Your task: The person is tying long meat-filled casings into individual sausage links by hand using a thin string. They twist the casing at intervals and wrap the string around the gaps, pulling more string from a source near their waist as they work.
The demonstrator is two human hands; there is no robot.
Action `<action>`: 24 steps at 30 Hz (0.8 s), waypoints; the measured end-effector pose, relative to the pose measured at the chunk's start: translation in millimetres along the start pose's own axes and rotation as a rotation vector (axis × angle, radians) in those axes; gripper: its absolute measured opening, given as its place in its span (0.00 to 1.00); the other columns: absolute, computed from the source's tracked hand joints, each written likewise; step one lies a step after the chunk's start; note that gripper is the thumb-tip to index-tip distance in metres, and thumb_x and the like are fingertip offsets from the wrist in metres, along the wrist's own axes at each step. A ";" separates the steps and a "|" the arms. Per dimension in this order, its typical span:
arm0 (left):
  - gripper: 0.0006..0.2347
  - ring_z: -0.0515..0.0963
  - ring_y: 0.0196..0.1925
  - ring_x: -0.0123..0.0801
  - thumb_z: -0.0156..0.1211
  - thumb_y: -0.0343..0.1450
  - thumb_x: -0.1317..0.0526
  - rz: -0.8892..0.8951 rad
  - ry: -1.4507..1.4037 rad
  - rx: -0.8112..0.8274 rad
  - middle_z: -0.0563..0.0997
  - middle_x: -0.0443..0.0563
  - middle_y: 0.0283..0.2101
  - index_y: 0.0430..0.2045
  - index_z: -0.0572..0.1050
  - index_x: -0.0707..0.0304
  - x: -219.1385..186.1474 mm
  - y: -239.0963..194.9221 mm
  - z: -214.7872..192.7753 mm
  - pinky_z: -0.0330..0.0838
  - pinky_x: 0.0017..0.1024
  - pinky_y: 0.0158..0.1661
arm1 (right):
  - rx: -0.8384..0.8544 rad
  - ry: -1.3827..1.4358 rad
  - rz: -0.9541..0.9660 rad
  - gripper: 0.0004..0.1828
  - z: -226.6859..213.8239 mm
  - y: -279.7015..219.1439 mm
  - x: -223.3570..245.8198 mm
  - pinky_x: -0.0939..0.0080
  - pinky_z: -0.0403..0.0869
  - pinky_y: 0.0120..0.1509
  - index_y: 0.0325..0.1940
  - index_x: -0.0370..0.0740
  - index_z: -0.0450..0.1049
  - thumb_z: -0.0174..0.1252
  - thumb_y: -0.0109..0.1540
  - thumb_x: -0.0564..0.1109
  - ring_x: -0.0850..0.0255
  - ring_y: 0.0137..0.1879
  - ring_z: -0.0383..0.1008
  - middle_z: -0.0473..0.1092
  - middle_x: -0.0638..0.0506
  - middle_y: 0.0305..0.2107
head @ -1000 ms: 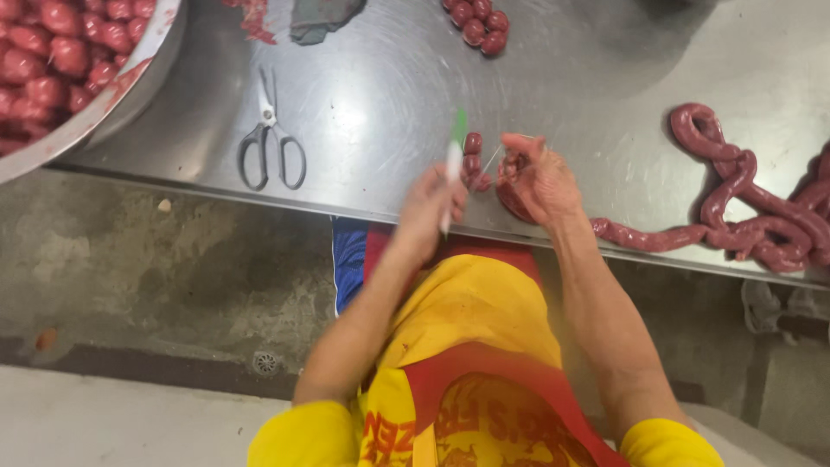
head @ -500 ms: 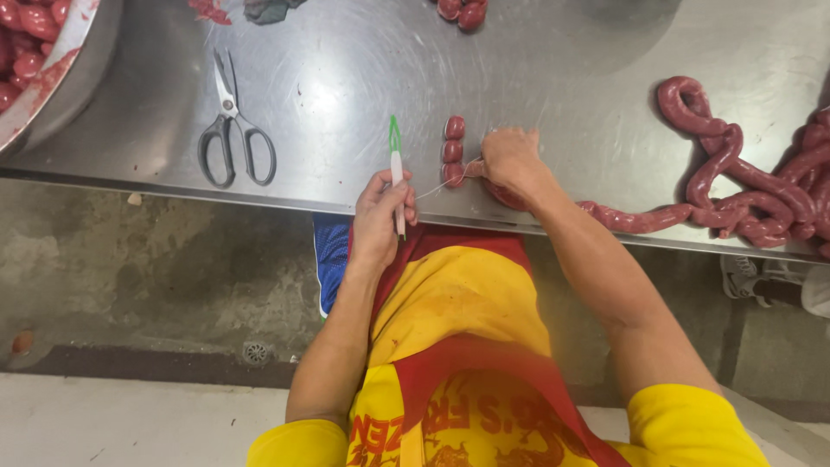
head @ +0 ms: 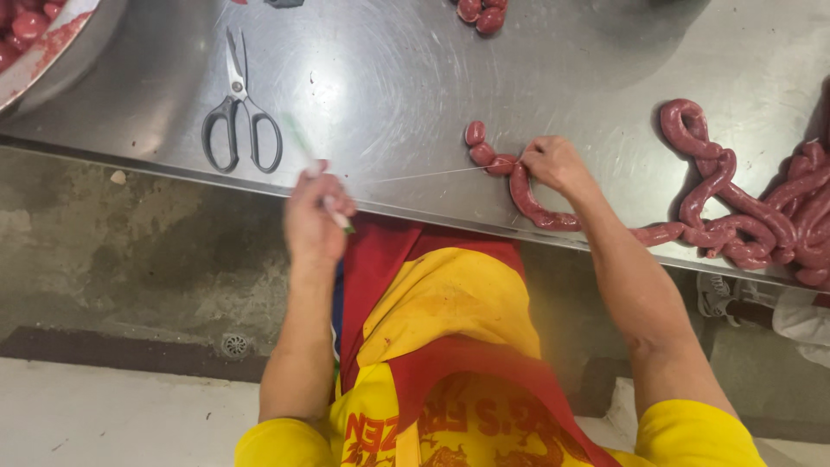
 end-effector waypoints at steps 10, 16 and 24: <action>0.05 0.74 0.30 0.20 0.60 0.77 0.69 0.246 0.559 0.512 0.77 0.45 0.32 0.45 0.77 0.66 -58.7 -95.1 141.0 0.70 0.22 0.32 | 0.249 0.241 -0.162 0.12 -14.1 -19.6 72.6 0.62 0.71 0.32 0.46 0.34 0.78 0.53 0.61 0.39 0.64 0.29 0.72 0.75 0.49 0.28; 0.10 0.72 0.27 0.18 0.58 0.77 0.64 0.255 0.628 0.780 0.77 0.41 0.34 0.52 0.74 0.66 -2.9 -40.0 228.5 0.68 0.22 0.29 | 0.357 0.641 -0.685 0.11 -15.1 -99.4 126.9 0.65 0.68 0.43 0.51 0.25 0.75 0.60 0.65 0.34 0.64 0.40 0.68 0.74 0.45 0.42; 0.09 0.79 0.44 0.65 0.51 0.74 0.59 0.071 1.732 0.537 0.81 0.68 0.39 0.42 0.73 0.63 106.4 -66.2 62.3 0.68 0.60 0.43 | -0.206 0.861 -0.419 0.23 7.4 -46.9 57.7 0.56 0.75 0.67 0.66 0.32 0.71 0.60 0.67 0.39 0.57 0.61 0.74 0.72 0.43 0.58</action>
Point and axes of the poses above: each hand's wrist, its own y-axis towards the middle knuckle, its own z-axis out of the palm, x = y × z, the point moved 4 cm from there along y, towards the middle knuckle
